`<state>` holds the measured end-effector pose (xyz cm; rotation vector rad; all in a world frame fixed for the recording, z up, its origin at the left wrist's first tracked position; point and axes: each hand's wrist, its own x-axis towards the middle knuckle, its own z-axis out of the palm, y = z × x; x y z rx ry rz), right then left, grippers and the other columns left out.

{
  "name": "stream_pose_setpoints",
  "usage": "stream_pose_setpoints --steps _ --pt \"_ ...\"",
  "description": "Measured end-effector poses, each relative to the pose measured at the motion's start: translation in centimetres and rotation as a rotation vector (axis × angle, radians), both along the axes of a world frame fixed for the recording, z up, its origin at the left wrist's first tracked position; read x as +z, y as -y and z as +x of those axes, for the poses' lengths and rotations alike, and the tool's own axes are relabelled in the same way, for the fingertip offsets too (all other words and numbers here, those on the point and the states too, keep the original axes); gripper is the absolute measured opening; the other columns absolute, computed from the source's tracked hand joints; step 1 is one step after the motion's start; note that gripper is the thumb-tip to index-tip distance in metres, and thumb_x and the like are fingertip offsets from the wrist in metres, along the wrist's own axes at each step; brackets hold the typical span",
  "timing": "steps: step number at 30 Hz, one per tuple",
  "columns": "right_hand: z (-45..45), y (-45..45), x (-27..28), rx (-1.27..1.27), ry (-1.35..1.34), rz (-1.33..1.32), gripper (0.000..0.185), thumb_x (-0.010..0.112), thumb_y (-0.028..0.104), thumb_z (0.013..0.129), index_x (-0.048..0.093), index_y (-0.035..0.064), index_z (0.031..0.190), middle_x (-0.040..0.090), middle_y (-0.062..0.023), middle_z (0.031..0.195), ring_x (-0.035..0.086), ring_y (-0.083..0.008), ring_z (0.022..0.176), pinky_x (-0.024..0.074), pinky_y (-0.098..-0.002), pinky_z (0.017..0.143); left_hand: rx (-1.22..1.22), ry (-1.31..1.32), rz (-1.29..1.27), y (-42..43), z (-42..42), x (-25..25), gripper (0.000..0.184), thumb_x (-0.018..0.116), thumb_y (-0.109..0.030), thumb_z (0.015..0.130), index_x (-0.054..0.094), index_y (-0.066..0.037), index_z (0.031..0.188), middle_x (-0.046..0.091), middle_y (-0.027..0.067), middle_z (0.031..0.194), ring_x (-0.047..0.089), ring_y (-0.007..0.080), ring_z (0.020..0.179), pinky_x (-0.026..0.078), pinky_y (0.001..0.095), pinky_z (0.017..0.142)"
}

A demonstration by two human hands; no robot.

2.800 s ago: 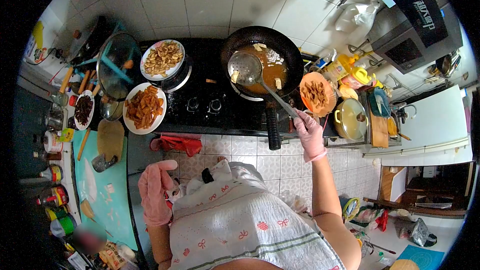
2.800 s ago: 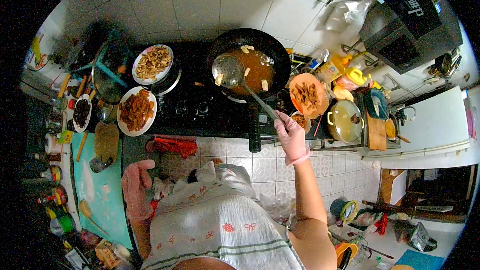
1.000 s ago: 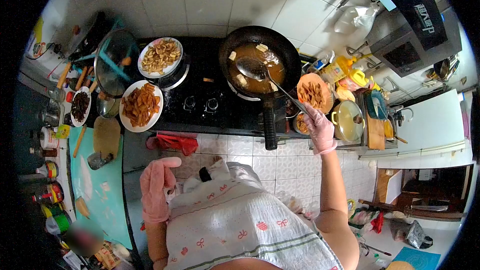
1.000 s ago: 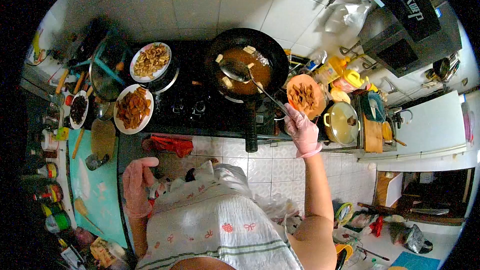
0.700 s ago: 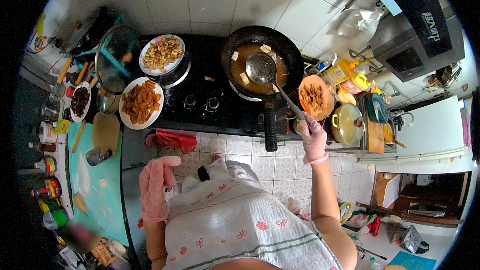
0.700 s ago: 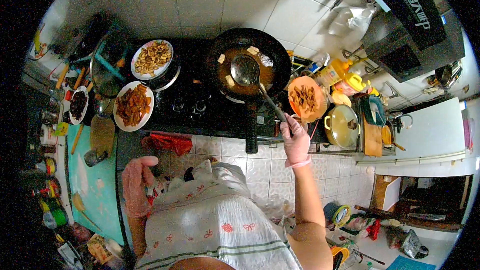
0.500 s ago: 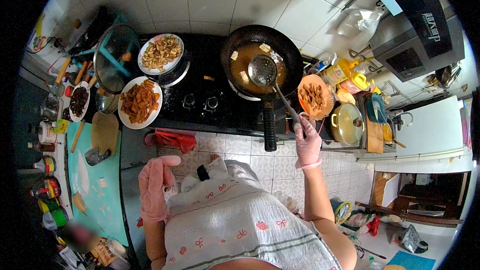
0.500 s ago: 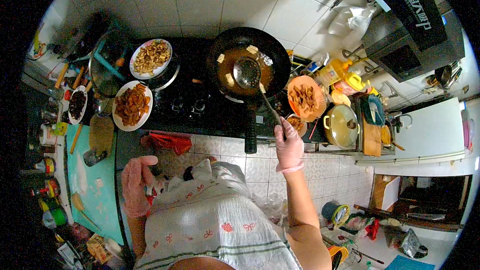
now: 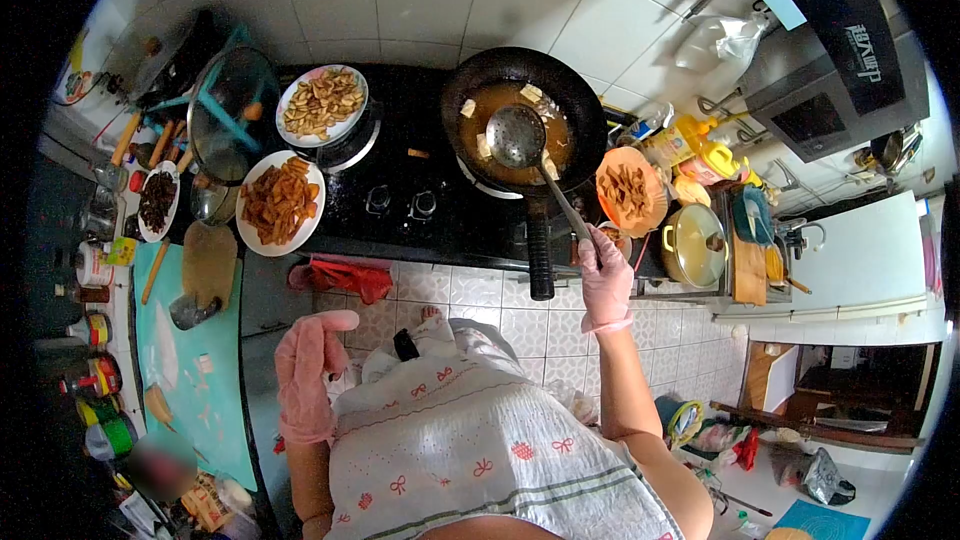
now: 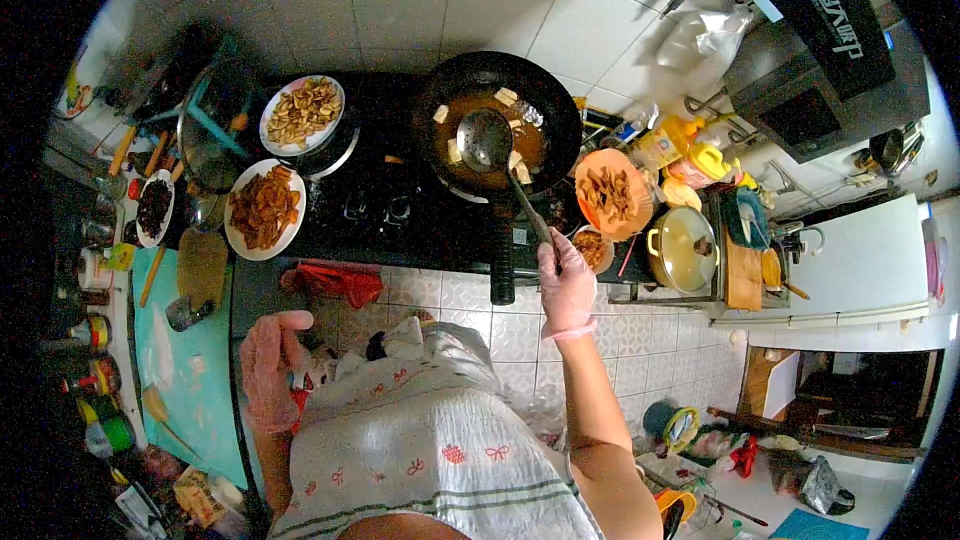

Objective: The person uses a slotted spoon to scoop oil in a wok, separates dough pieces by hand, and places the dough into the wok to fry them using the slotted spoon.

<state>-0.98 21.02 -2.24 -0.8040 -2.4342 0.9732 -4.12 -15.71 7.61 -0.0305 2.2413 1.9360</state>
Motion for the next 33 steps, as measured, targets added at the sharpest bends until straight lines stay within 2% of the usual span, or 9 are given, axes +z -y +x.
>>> stream_pose_setpoints --steps 6,9,12,15,18,21,27,30,33 --pt "-0.5 0.0 -1.0 0.063 -0.083 -0.065 0.032 0.064 0.017 0.095 0.064 -0.0029 0.119 0.064 -0.0030 0.079 0.056 -0.0075 0.070 0.0464 -0.0226 0.065 0.004 0.013 0.011 0.5 0.2 -0.6 0.041 0.041 -0.034 0.104 0.070 -0.004 0.103 0.044 -0.0054 0.065 0.037 0.0047 0.058 0.028 0.0232 0.054" --pt "-0.9 0.1 -1.3 0.025 -0.063 -0.130 0.032 0.064 0.018 0.094 0.065 -0.0023 0.120 0.065 -0.0022 0.081 0.056 -0.0074 0.072 0.0468 -0.0224 0.068 0.009 0.042 -0.032 0.2 0.3 0.2 0.046 0.038 -0.037 0.105 0.068 -0.004 0.095 0.039 -0.0021 0.065 0.038 0.0105 0.060 0.032 0.0283 0.058" --pt "-1.2 1.3 0.4 0.042 -0.043 -0.030 0.033 0.065 0.019 0.094 0.065 -0.0007 0.120 0.066 -0.0023 0.085 0.056 -0.0079 0.074 0.0478 -0.0231 0.070 0.003 0.034 -0.071 0.2 0.3 0.5 0.046 0.037 -0.037 0.105 0.068 -0.004 0.096 0.039 -0.0018 0.065 0.038 0.0106 0.060 0.032 0.0284 0.058" --pt "-1.3 1.3 -0.1 0.032 -0.041 -0.034 0.033 0.064 0.028 0.092 0.067 0.0091 0.119 0.071 -0.0176 0.096 0.070 -0.0307 0.085 0.0531 -0.0357 0.075 -0.006 0.036 -0.069 0.4 0.3 0.4 0.047 0.036 -0.038 0.105 0.068 -0.005 0.097 0.039 -0.0013 0.065 0.038 0.0111 0.059 0.032 0.0288 0.058" --pt "-1.4 1.5 0.1 0.021 -0.033 0.055 0.033 0.065 0.023 0.093 0.067 0.0035 0.119 0.071 -0.0084 0.090 0.063 -0.0118 0.076 0.0506 -0.0266 0.072 -0.004 0.035 -0.100 0.3 0.3 0.6 0.047 0.036 -0.038 0.105 0.068 -0.005 0.097 0.039 -0.0011 0.065 0.038 0.0113 0.060 0.033 0.0289 0.060" --pt "-1.5 1.6 0.3 0.018 -0.012 0.192 0.030 0.064 0.029 0.091 0.068 0.0123 0.117 0.070 -0.0158 0.092 0.069 -0.0336 0.080 0.0537 -0.0401 0.069 -0.010 0.035 -0.077 0.4 0.3 0.5 0.047 0.034 -0.037 0.106 0.068 -0.005 0.097 0.039 -0.0008 0.066 0.039 0.0118 0.061 0.033 0.0287 0.062" --pt "-2.4 2.3 0.8 0.081 -0.006 0.333 0.029 0.064 0.030 0.092 0.068 0.0133 0.116 0.070 -0.0162 0.091 0.068 -0.0337 0.078 0.0538 -0.0401 0.068 -0.049 0.011 -0.121 0.7 0.3 0.4 0.046 0.031 -0.033 0.106 0.067 -0.006 0.099 0.041 -0.0002 0.067 0.039 0.0128 0.062 0.034 0.0289 0.064" --pt "-2.6 2.3 0.9 0.083 0.003 0.253 0.030 0.063 0.030 0.092 0.067 0.0129 0.116 0.070 -0.0168 0.093 0.068 -0.0338 0.079 0.0538 -0.0402 0.068 0.012 -0.014 -0.002 0.6 0.2 -0.1 0.039 0.042 -0.031 0.104 0.070 -0.003 0.103 0.043 -0.0056 0.065 0.035 0.0046 0.058 0.027 0.0225 0.054" --pt "-2.6 2.1 0.9 0.093 -0.028 0.199 0.032 0.062 0.032 0.092 0.067 0.0125 0.117 0.070 -0.0172 0.095 0.068 -0.0342 0.080 0.0537 -0.0406 0.069 0.012 -0.024 -0.036 0.7 0.3 0.1 0.039 0.043 -0.032 0.104 0.070 -0.003 0.103 0.043 -0.0055 0.065 0.036 0.0047 0.059 0.028 0.0224 0.054"
